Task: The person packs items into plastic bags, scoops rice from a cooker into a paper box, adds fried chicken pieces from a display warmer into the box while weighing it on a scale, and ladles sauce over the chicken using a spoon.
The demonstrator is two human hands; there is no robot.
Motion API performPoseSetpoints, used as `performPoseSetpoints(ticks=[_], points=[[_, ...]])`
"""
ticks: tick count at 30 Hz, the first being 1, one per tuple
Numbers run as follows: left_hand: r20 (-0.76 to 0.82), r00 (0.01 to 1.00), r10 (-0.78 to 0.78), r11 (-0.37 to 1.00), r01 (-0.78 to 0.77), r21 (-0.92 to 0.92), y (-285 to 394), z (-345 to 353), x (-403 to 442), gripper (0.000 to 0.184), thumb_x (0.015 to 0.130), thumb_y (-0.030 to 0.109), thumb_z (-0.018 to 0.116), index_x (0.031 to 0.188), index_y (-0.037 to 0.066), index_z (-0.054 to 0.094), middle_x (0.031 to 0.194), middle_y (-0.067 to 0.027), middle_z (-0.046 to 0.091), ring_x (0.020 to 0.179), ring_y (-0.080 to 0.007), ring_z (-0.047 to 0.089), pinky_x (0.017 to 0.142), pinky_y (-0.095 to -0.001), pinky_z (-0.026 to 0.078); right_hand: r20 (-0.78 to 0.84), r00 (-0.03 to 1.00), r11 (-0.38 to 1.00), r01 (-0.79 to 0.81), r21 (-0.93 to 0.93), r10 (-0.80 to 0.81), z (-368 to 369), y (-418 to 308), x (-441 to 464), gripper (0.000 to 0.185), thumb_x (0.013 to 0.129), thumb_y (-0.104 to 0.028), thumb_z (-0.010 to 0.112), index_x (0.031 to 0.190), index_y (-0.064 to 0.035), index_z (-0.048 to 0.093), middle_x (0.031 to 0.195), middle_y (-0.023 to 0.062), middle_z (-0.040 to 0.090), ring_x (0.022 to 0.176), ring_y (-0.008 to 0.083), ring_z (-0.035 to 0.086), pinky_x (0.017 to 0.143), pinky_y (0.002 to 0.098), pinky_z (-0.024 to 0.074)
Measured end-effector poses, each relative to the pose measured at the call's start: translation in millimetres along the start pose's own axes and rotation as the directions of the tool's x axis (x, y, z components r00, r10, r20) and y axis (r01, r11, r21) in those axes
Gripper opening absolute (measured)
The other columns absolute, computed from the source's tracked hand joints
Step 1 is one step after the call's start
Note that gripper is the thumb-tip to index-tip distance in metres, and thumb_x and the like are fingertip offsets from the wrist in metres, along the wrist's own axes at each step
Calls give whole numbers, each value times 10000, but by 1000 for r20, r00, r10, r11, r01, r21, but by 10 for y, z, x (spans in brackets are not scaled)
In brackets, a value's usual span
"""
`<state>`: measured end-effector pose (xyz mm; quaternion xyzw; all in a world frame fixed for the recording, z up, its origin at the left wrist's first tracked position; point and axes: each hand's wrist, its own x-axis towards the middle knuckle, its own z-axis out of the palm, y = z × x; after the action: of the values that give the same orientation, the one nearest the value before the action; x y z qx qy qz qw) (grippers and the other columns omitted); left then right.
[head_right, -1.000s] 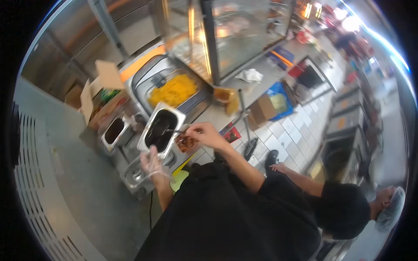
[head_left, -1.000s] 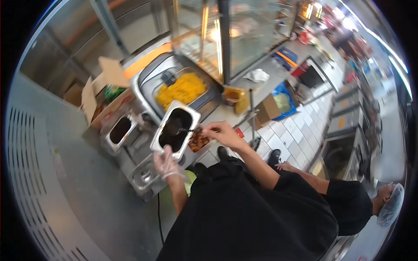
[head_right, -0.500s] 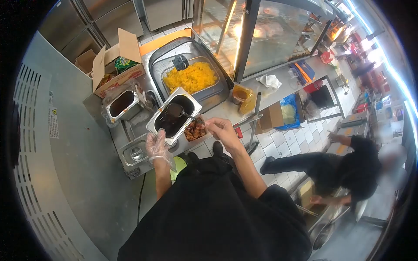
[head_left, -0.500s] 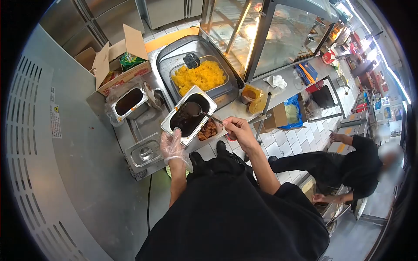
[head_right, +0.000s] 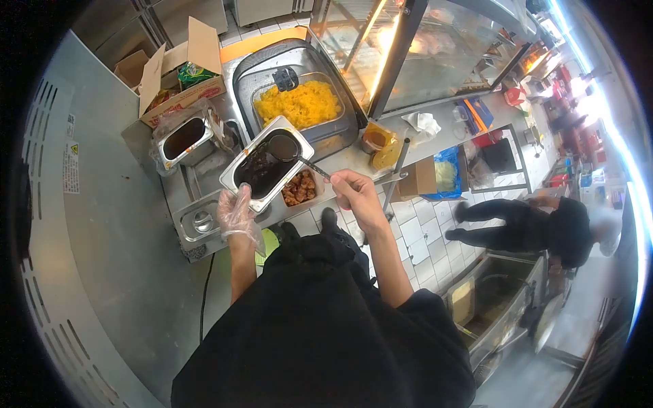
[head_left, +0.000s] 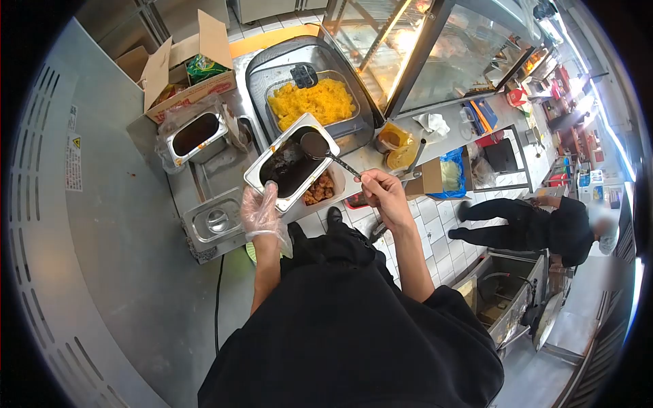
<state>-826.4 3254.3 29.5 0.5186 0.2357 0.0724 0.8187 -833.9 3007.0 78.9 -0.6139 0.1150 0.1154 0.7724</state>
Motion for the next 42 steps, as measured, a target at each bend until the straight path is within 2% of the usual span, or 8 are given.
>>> performPoseSetpoints(ticks=[4,16,20,26,29,32,35,42], points=[[-17,1000,-15,997,16,76,30,-38,-3,110,924,77,700,1018,94,645,812,45,623,613,-18,536,495,-196,406,22,1000,1000,0,21,0,17,7,6,192,993,-201,614,1000,-20,677,636,-75,464,528,19,316,477,207,213],[6,1000,7,998,-7,-68,85,-36,-32,160,927,56,687,1079,84,646,894,29,643,726,-28,583,564,-206,482,20,1000,1000,-1,-2,1,35,-1,-20,197,999,-196,600,992,-14,672,645,-63,472,538,22,335,483,205,221],[-39,999,22,999,-23,-30,148,-15,-46,87,924,93,703,962,104,625,802,49,605,635,-18,544,503,-197,433,18,1000,1000,-9,18,9,10,-16,-44,197,992,-198,610,996,-12,675,642,-60,471,538,26,336,492,204,231],[-107,986,124,992,-123,15,198,-130,88,227,924,163,721,788,138,541,687,73,523,543,-4,460,457,-182,372,-14,998,998,-56,-7,56,-251,23,-135,174,963,-187,645,991,-22,693,670,-47,559,558,32,442,517,195,278],[-129,979,161,983,-171,-70,260,-184,156,230,926,163,720,789,133,538,683,70,524,563,0,470,452,-179,361,-61,997,986,-56,-154,47,-335,149,-89,166,960,-174,637,944,-18,689,648,-51,496,526,16,331,472,198,228],[-163,972,171,981,-184,-68,356,-159,153,190,928,141,710,845,112,542,731,51,537,598,-15,500,471,-183,434,-28,996,911,-88,-403,84,-490,320,14,172,942,-160,648,948,-3,716,745,-1,650,692,55,567,573,219,393],[-177,968,180,984,-179,23,351,-210,160,243,913,159,728,829,106,505,742,43,529,601,-30,515,476,-186,463,29,998,789,-26,-614,56,-558,521,153,215,907,-178,662,946,26,720,831,105,726,775,139,675,726,292,523],[-132,977,168,984,-173,-28,215,-264,155,372,888,224,765,747,138,432,668,54,491,543,-24,467,432,-179,381,122,992,465,116,-877,-17,-280,392,256,232,876,-234,642,946,-34,739,814,186,717,769,364,696,733,432,539]])
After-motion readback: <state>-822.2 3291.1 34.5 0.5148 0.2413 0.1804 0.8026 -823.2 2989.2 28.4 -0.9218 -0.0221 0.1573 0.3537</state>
